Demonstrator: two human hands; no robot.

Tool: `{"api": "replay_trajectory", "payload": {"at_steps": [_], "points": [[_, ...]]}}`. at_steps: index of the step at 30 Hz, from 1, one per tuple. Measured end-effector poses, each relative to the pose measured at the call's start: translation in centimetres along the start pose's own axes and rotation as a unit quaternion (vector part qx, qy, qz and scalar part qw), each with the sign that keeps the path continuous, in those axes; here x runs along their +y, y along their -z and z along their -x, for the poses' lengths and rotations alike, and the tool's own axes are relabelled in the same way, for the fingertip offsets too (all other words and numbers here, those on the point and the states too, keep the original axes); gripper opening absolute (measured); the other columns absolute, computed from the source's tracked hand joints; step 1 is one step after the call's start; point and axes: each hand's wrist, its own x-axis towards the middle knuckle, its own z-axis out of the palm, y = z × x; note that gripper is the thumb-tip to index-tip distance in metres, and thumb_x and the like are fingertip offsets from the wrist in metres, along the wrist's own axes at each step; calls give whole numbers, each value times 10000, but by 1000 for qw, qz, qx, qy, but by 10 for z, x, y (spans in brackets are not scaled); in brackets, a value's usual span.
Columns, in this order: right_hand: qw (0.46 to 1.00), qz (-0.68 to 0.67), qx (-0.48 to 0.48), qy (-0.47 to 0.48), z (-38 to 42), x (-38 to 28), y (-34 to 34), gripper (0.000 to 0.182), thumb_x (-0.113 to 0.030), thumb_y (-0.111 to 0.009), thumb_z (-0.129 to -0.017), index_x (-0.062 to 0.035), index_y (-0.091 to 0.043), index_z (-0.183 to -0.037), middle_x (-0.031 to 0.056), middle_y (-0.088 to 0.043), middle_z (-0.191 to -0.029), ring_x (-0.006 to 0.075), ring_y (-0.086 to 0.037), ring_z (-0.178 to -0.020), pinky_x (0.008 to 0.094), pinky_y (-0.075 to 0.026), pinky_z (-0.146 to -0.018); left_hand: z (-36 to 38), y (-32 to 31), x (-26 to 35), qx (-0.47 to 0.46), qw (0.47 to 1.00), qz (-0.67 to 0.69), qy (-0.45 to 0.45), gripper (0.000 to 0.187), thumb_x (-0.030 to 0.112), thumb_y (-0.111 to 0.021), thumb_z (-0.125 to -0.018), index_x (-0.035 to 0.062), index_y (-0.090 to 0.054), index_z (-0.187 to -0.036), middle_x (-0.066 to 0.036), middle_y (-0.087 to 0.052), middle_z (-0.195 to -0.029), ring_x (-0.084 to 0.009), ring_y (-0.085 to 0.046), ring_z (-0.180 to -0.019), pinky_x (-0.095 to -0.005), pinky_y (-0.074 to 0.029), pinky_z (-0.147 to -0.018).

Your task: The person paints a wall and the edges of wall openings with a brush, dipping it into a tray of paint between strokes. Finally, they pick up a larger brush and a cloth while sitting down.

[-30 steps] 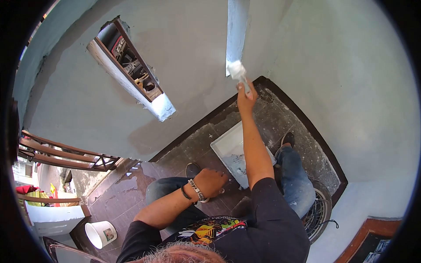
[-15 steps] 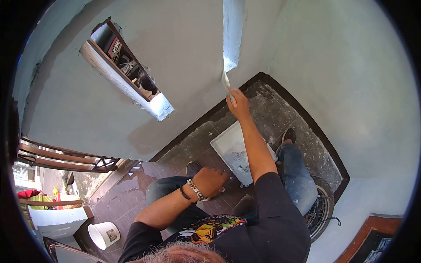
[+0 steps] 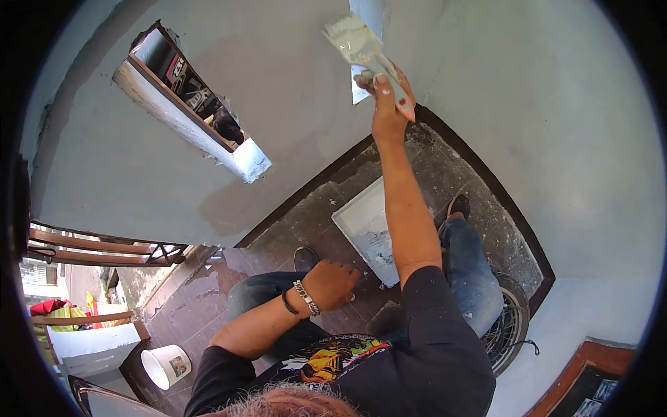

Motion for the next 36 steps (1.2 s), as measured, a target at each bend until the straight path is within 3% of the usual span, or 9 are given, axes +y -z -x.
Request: {"api": "replay_trajectory", "payload": {"at_steps": [5,10,14,17,21,25,28,32,36], "points": [[977,17,126,-170,80,130,75,320,-133,-585,-950,18,-575,-1233,108,-641,-1109,194,-675,-863,350,-587,-791,4,0,2,8,1000,-10,-4,387,301,-745,-781,64,-617,-1059,-102,-658,-970,-264,-667,-926,-387,-506,-766],[931,116,172,-300,150,166,138,249,-134,-591,-936,-16,-633,-1152,67,-678,-931,156,-675,-713,266,-561,-597,3,-3,0,22,1000,-5,-7,384,296,-747,-776,68,-619,-1057,-95,-658,-958,-260,-667,-921,-389,-503,-767],[921,260,118,-266,125,173,132,202,-179,-619,-912,-18,-695,-1008,67,-686,-799,139,-660,-622,261,-521,-547,2,-1,1,5,1000,-5,2,387,298,-748,-775,69,-621,-1059,-93,-660,-956,-262,-668,-921,-394,-503,-775],[901,367,84,-216,56,141,76,233,-233,-646,-891,-13,-710,-933,77,-687,-773,125,-650,-606,279,-512,-542,1,-1,0,17,1000,5,-2,380,301,-745,-777,69,-624,-1053,-95,-661,-960,-265,-669,-921,-396,-508,-768],[979,120,81,-140,1,64,19,216,-156,-635,-912,32,-648,-1018,76,-682,-786,178,-672,-639,288,-537,-576,-4,-2,2,14,1000,-6,-8,375,305,-740,-783,68,-628,-1051,-98,-663,-963,-266,-670,-927,-404,-516,-757],[997,38,1,-65,-34,-23,-21,321,-138,-614,-916,68,-549,-1154,153,-680,-882,243,-704,-745,386,-599,-701,-6,-6,2,13,1000,4,-8,385,324,-739,-784,66,-631,-1048,-102,-664,-964,-272,-670,-929,-411,-520,-763],[996,-68,-42,27,-40,-58,-46,322,-145,-604,-920,53,-538,-1165,161,-679,-871,259,-704,-774,409,-590,-765,-8,-10,-3,9,1000,5,-2,386,333,-738,-785,66,-633,-1043,-105,-666,-962,-278,-671,-927,-412,-520,-772],[999,-47,21,-13,-24,11,-28,312,-123,-586,-945,51,-531,-1197,161,-668,-984,266,-699,-824,435,-585,-809,-7,-7,-1,-5,1000,1,9,375,327,-736,-789,63,-633,-1035,-108,-670,-959,-283,-671,-927,-410,-517,-776],[982,71,117,-128,74,122,59,344,-147,-594,-956,27,-532,-1246,135,-665,-1026,235,-692,-810,367,-593,-738,-4,-1,-2,12,1000,-1,9,383,320,-743,-780,55,-632,-1032,-113,-672,-957,-283,-672,-924,-409,-516,-771]]}}
